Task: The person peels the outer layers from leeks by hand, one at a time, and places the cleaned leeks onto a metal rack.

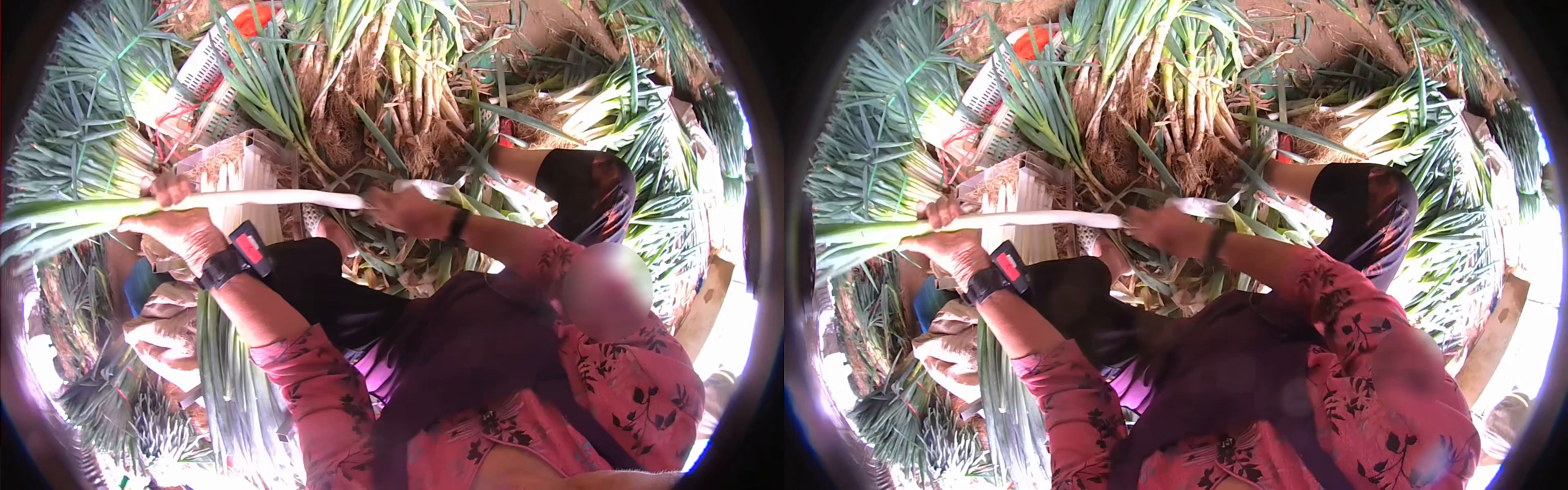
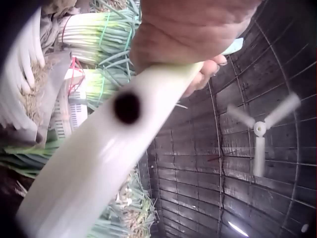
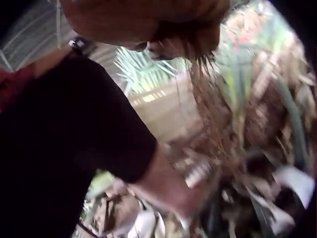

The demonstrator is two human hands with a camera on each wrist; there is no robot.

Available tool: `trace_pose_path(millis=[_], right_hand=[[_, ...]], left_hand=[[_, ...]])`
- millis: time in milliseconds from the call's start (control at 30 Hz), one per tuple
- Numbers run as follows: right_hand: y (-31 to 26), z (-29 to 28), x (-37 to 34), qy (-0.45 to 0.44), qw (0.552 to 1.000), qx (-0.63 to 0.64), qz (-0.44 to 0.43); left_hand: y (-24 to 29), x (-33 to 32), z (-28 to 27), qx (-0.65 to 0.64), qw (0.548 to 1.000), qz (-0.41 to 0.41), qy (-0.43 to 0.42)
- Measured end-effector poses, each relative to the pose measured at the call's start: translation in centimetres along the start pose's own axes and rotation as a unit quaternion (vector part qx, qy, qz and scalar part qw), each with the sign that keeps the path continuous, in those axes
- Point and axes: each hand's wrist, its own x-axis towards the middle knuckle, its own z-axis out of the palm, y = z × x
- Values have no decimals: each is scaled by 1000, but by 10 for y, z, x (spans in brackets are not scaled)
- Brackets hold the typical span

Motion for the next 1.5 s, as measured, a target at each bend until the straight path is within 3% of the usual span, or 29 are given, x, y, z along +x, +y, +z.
trace_pose_path(millis=[33, 100, 133, 167, 200, 233, 300, 333, 467, 567, 633, 667, 700, 733, 767, 833, 867, 900, 967, 1033, 1067, 1100, 1167, 1200, 1300, 1333, 1367, 1433, 1500], right_hand=[[51, 46, -49, 74, 996, 23, -41], [89, 48, -130, -236, 954, -48, 180], [81, 31, -150, -176, 945, -45, 272], [127, 58, -191, -204, 950, -128, 199], [131, 47, -181, -297, 927, -118, 196], [138, 37, -161, -384, 897, -112, 190], [138, 37, -129, -240, 956, -90, 139], [126, 32, -108, -192, 963, -57, 180], [138, 56, -83, -156, 984, -75, 49], [144, 72, -86, -181, 978, -102, 3], [133, 53, -90, -206, 975, -85, -18], [127, 43, -90, -231, 970, -66, -37], [130, 43, -93, -231, 970, -68, -37], [137, 44, -99, -256, 966, -38, 17], [143, 48, -106, -280, 957, -6, 72], [135, 34, -98, -301, 948, -20, 102], [131, 26, -93, -323, 937, -35, 129], [137, 30, -96, -323, 937, -34, 131], [160, 47, -98, -221, 974, -14, 55], [160, 43, -92, -202, 979, -13, 3], [149, 34, -87, -193, 980, 21, 44], [144, 29, -86, -183, 978, 56, 86], [153, 38, -91, -194, 977, 41, 76], [151, 34, -91, -197, 974, 40, 102], [148, 22, -87, -215, 966, 49, 137], [150, 23, -89, -232, 960, 56, 146], [152, 24, -91, -232, 960, 60, 147], [160, 26, -95, -210, 951, 114, 194], [159, 26, -93, -215, 950, 116, 194]], left_hand=[[7, -2, 3, 33, 994, 39, 94], [19, 35, -57, 23, 989, 141, 29], [31, 37, -64, 55, 967, 226, 104], [41, 33, -70, 91, 931, 305, 177], [57, 11, -62, 98, 920, 315, 213], [67, 15, -78, 84, 878, 397, 252], [93, 1, -121, 72, 928, 310, 194], [99, -15, -131, 121, 933, 288, 182], [85, -79, -166, 236, 922, 257, 165], [60, -103, -223, 443, 851, 212, 186], [48, -129, -196, 744, 618, 172, 185], [37, -124, -208, 473, 854, 81, 200], [26, -117, -216, 137, 973, -20, 187], [29, -117, -199, 61, 981, -98, 154], [37, -116, -181, 63, 981, -100, 151], [48, -114, -156, 297, 948, -104, 33], [54, -101, -161, 421, 907, -27, -1], [58, -85, -168, 560, 823, 95, 8], [69, -63, -179, 775, 612, 150, -52], [72, -53, -202, 834, 537, 0, -128], [73, -30, -248, 790, 558, -107, -229], [72, -34, -244, 792, 553, -107, -234], [67, -53, -229, 791, 574, -37, -209], [65, -62, -225, 815, 538, -12, -212], [81, -61, -225, 814, 533, 8, -229], [92, -61, -223, 780, 591, -49, -201], [99, -53, -234, 782, 588, -51, -201], [105, -34, -270, 716, 650, -124, -222], [98, -31, -287, 725, 634, -143, -227]])
